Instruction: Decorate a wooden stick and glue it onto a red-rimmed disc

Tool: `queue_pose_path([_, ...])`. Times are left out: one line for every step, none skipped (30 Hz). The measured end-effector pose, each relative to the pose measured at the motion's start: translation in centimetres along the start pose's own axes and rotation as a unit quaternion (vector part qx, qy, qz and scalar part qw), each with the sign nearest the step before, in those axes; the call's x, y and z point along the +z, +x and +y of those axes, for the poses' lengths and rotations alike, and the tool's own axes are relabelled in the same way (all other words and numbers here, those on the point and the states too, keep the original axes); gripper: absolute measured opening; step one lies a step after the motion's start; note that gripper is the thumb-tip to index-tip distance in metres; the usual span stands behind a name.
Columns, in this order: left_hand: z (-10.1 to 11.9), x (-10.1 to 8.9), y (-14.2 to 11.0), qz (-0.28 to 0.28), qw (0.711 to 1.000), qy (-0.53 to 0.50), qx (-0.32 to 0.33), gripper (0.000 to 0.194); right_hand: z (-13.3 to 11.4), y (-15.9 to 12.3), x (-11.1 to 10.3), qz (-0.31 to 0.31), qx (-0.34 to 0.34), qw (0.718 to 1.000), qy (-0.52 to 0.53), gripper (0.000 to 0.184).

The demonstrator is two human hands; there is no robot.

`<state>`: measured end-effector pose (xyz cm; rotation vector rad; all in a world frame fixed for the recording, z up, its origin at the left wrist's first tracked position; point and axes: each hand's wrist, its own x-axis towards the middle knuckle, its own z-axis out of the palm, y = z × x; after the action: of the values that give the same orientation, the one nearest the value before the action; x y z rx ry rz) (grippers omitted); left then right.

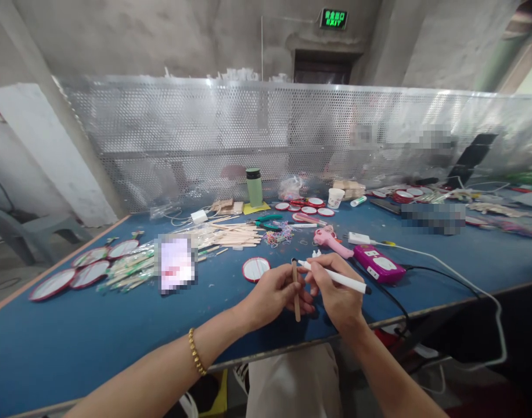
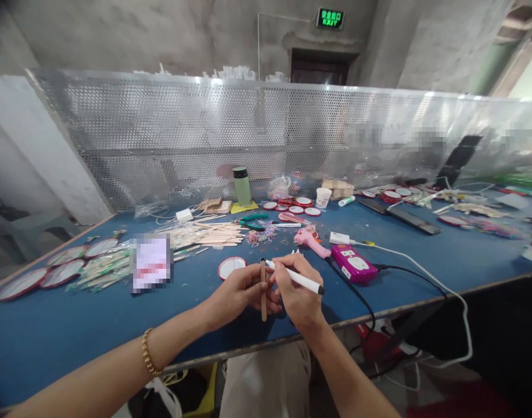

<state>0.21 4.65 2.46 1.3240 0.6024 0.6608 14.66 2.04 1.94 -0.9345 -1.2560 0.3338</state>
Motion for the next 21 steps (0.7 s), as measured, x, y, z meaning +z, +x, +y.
queue_pose_path([0.00,-0.02,0.02,-0.001,1.000,-0.003,0.000,0.052,0.05,-0.01,-0.02,-0.001,-0.002,1.000,-0.001,0.014])
queue_pose_path([-0.01,-0.03,0.03,-0.003,1.000,-0.005,0.002,0.052,0.11,-0.02,-0.02,-0.003,-0.004,1.000,-0.002,0.014])
queue_pose_path([-0.02,-0.03,0.05,-0.004,1.000,-0.007,0.002,0.052,0.18,-0.03,-0.02,-0.004,-0.005,1.000,-0.003,0.014])
queue_pose_path([-0.03,-0.02,0.07,-0.005,1.000,-0.006,0.003,0.051,0.26,-0.04,-0.02,-0.005,-0.006,1.000,-0.005,0.014])
queue_pose_path([-0.03,0.00,0.08,-0.005,1.000,-0.004,0.004,0.051,0.35,-0.04,-0.01,-0.005,-0.007,1.000,-0.006,0.013])
queue_pose_path([-0.03,0.03,0.08,-0.004,1.000,-0.001,0.004,0.050,0.43,-0.05,0.01,-0.005,-0.008,1.000,-0.009,0.013])
queue_pose_path([-0.01,0.07,0.08,-0.002,1.000,0.003,0.004,0.050,0.51,-0.05,0.01,-0.005,-0.009,1.000,-0.012,0.013])
queue_pose_path([0.02,0.10,0.06,0.002,1.000,0.006,0.005,0.051,0.57,-0.06,0.02,-0.005,-0.010,1.000,-0.016,0.013])
queue_pose_path([0.06,0.14,0.04,0.004,1.000,0.009,0.006,0.051,0.62,-0.07,0.01,-0.006,-0.012,1.000,-0.020,0.013])
queue_pose_path([0.11,0.16,0.02,0.006,1.000,0.011,0.006,0.051,0.65,-0.08,0.00,-0.007,-0.013,1.000,-0.022,0.013])
queue_pose_path([0.15,0.18,0.00,0.007,1.000,0.012,0.005,0.051,0.65,-0.09,-0.02,-0.009,-0.013,1.000,-0.023,0.013])
queue_pose_path([0.19,0.20,-0.02,0.006,1.000,0.011,0.004,0.051,0.62,-0.11,-0.03,-0.009,-0.012,1.000,-0.022,0.013])
queue_pose_path([0.22,0.20,-0.04,0.006,1.000,0.010,0.002,0.050,0.57,-0.12,-0.05,-0.009,-0.010,1.000,-0.018,0.013])
queue_pose_path([0.24,0.20,-0.05,0.006,1.000,0.007,0.000,0.050,0.51,-0.14,-0.05,-0.007,-0.008,1.000,-0.013,0.013])
queue_pose_path([0.26,0.20,-0.06,0.005,1.000,0.004,-0.002,0.050,0.44,-0.15,-0.05,-0.004,-0.006,1.000,-0.007,0.013])
queue_pose_path([0.26,0.20,-0.07,0.005,1.000,0.002,-0.002,0.051,0.37,-0.16,-0.04,0.000,-0.001,1.000,-0.001,0.013])
queue_pose_path([0.25,0.19,-0.08,0.006,1.000,0.001,-0.002,0.051,0.31,-0.16,-0.03,0.003,0.003,1.000,0.003,0.014])
queue_pose_path([0.24,0.19,-0.08,0.006,1.000,0.002,-0.001,0.051,0.26,-0.16,-0.01,0.005,0.008,1.000,0.006,0.014])
queue_pose_path([0.23,0.18,-0.09,0.006,1.000,0.004,-0.001,0.051,0.24,-0.15,0.00,0.007,0.011,1.000,0.008,0.015])
queue_pose_path([0.20,0.16,-0.10,0.006,1.000,0.005,-0.001,0.051,0.22,-0.13,0.01,0.007,0.013,1.000,0.009,0.015])
queue_pose_path([0.18,0.15,-0.10,0.006,1.000,0.006,0.000,0.050,0.22,-0.12,0.01,0.006,0.013,1.000,0.008,0.015])
